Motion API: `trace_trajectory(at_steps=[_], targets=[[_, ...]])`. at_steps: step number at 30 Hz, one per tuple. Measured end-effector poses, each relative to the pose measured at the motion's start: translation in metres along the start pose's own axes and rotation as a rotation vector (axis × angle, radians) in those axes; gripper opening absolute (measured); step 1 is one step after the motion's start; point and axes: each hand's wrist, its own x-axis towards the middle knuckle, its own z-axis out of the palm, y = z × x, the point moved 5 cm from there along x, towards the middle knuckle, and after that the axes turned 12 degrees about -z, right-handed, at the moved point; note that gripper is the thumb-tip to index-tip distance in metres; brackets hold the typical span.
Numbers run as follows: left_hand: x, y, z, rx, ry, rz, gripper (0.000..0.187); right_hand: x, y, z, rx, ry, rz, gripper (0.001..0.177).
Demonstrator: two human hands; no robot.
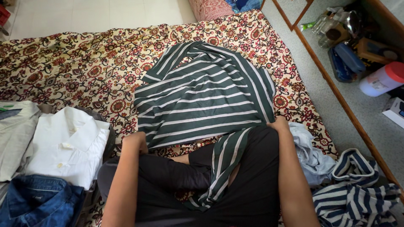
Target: The person folds a striped shirt and buttons a white short-sleeved shirt by hand.
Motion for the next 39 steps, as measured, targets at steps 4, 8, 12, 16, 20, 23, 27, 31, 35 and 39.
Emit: trace_trajectory(at_steps=[4,8,12,16,20,23,27,31,35,39], targets=[[-0.017,0.015,-0.006,-0.033,-0.037,0.085,0.052,-0.008,-0.006,-0.010,0.026,0.044,0.008,0.072],[-0.066,0.022,-0.022,-0.152,-0.174,-0.004,0.051,-0.014,-0.007,-0.020,0.216,0.271,0.051,0.069],[-0.071,0.025,-0.029,-0.267,-0.203,0.044,0.038,-0.002,-0.003,-0.002,1.105,0.182,0.251,0.043],[-0.035,0.015,-0.013,-0.426,-0.254,0.262,0.025,0.001,0.003,-0.001,1.387,0.244,0.291,0.028],[-0.016,0.013,0.007,-0.590,-0.407,0.307,0.018,-0.013,0.008,-0.002,1.550,0.333,0.318,0.026],[-0.007,0.018,0.009,-0.504,-0.378,0.271,0.022,-0.024,0.012,-0.004,1.345,0.413,0.443,0.028],[-0.004,0.017,-0.003,-0.646,-0.367,0.447,0.030,-0.020,-0.009,-0.018,1.315,0.416,0.330,0.028],[0.010,-0.003,-0.025,-0.820,-0.208,0.579,0.030,0.001,-0.054,-0.051,1.438,0.455,0.190,0.021],[0.043,-0.016,-0.044,-0.950,0.051,0.506,0.028,0.040,-0.085,-0.063,1.238,0.427,0.332,0.022],[0.054,-0.028,-0.054,-0.886,0.513,0.241,0.027,0.082,-0.096,-0.044,1.317,0.393,0.406,0.022]])
